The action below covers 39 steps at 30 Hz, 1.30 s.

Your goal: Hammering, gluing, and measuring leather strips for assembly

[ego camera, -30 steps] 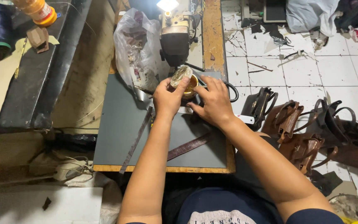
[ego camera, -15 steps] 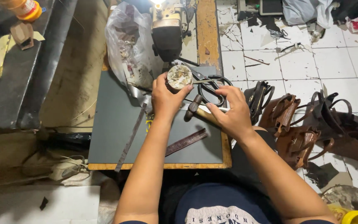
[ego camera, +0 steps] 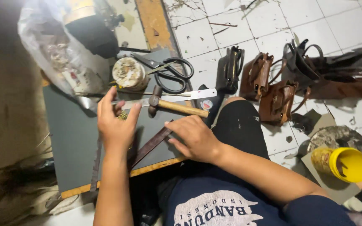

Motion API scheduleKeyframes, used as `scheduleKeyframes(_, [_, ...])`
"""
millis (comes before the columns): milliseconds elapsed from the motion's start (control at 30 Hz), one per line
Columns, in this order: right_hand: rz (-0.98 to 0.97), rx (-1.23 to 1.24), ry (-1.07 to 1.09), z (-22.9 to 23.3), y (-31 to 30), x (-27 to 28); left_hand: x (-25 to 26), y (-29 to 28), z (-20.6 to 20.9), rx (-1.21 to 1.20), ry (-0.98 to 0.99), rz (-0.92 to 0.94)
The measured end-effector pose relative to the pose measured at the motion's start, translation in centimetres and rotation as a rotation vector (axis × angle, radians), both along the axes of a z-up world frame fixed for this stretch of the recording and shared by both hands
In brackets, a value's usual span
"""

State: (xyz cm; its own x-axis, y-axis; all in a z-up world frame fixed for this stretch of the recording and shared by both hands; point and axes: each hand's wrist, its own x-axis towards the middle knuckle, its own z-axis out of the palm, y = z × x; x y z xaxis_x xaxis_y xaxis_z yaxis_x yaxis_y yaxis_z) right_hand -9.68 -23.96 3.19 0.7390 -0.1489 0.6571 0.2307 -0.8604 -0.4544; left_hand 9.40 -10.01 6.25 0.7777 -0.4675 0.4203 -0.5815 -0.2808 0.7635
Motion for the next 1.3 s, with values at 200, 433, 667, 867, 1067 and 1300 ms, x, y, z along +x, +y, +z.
scheduleKeyframes(200, [0.082, 0.035, 0.079, 0.1, -0.3, -2.0, -6.6, 8.7, -1.9, 0.222, -0.134, -0.061])
scheduleKeyframes(433, [0.067, 0.054, 0.055, -0.1, 0.3, -2.9, -8.9, 13.1, -6.6, 0.390, -0.365, 0.008])
scheduleKeyframes(667, [0.033, -0.049, 0.066, -1.0, 1.1, -2.8, -8.8, 13.6, -7.9, 0.352, -0.487, 0.045])
scheduleKeyframes(867, [-0.002, -0.118, 0.083, -1.0, 1.5, -2.6, -8.6, 13.7, -7.7, 0.388, -0.491, 0.048])
scheduleKeyframes(1067, [-0.008, -0.132, 0.097, -1.4, 1.5, -3.1, -8.7, 13.6, -7.8, 0.379, -0.516, 0.044])
scheduleKeyframes(1300, [0.010, -0.146, 0.134, -1.2, 1.1, -3.5, -8.5, 13.5, -8.3, 0.347, -0.500, 0.062])
